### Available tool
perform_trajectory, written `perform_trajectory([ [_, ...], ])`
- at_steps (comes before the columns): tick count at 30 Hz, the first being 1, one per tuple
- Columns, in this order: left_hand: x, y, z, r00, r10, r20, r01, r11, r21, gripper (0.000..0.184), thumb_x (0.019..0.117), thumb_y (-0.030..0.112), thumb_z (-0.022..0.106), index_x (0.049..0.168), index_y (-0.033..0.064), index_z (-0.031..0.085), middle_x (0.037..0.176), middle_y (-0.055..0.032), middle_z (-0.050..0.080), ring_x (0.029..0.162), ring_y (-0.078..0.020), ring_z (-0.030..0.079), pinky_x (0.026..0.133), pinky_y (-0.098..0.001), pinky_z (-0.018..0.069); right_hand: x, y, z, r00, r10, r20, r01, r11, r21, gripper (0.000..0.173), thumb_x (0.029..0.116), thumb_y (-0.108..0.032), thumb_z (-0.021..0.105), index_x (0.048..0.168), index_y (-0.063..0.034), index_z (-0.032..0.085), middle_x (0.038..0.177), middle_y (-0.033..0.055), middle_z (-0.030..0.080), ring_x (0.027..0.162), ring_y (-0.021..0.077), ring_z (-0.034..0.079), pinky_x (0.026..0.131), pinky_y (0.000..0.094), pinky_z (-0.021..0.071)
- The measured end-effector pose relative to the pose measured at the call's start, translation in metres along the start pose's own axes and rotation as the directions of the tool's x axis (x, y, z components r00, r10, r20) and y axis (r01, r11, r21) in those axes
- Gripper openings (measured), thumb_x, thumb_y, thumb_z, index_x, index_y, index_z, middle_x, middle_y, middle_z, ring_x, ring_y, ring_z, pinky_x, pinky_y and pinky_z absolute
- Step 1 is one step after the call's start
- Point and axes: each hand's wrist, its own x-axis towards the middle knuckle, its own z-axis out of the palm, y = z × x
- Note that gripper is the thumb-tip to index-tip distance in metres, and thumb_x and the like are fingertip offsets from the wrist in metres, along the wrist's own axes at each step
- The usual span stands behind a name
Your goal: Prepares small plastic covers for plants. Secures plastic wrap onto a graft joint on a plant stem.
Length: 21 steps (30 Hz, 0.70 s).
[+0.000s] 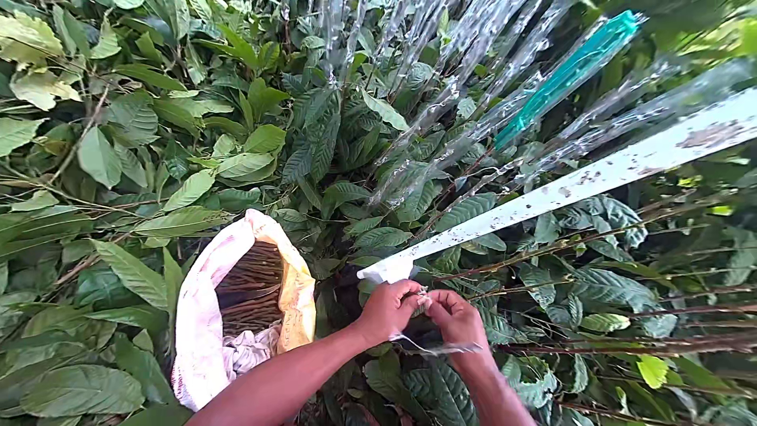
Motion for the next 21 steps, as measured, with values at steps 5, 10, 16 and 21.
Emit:
perform_trajectory([
  [5,0.006,0.003,-0.006,0.961,-0.244,0.129,0.266,0.944,-0.194,0.021,0.1023,0.020,0.061,0.108,0.0014,0.069,0.087,0.0003,0.066,0.066,-0.0016,0.057,0.062,-0.0198,0.0491,-0.002,0.015,0.004,0.880,-0.474,-0.027,0.390,0.755,-0.527,0.019,0.0895,-0.009,0.071,0.105,0.0015,0.073,0.101,0.0167,0.072,0.091,0.0293,0.071,0.082,0.0488,0.0593],
  [10,0.004,0.005,-0.012,0.963,-0.201,0.177,0.247,0.925,-0.289,0.018,0.0996,0.010,0.064,0.113,-0.0013,0.066,0.099,-0.0046,0.068,0.075,-0.0078,0.067,0.071,-0.0259,0.0602,-0.005,0.015,-0.016,0.797,-0.602,0.051,0.471,0.566,-0.676,0.022,0.0962,-0.017,0.058,0.090,-0.0082,0.077,0.087,0.0070,0.071,0.078,0.0225,0.070,0.069,0.0435,0.0582],
  [16,0.006,0.007,-0.021,0.976,-0.218,-0.001,0.213,0.953,-0.214,0.017,0.0995,0.009,0.063,0.112,-0.0016,0.066,0.094,-0.0039,0.072,0.070,-0.0074,0.069,0.067,-0.0248,0.0613,-0.047,-0.005,-0.015,0.824,-0.380,0.420,0.481,0.861,-0.166,0.016,0.0945,-0.013,0.062,0.090,-0.0045,0.075,0.089,0.0050,0.069,0.087,0.0132,0.066,0.078,0.0335,0.0570],
  [21,0.008,0.027,-0.040,0.965,-0.252,0.076,0.241,0.961,0.133,0.033,0.0992,0.019,0.067,0.128,0.0045,0.066,0.118,-0.0093,0.071,0.086,-0.0157,0.074,0.082,-0.0353,0.0631,-0.080,-0.037,-0.043,0.947,-0.301,0.110,0.316,0.935,-0.163,0.023,0.0978,-0.015,0.064,0.117,-0.0030,0.071,0.106,0.0064,0.069,0.092,0.0098,0.069,0.081,0.0270,0.0606],
])
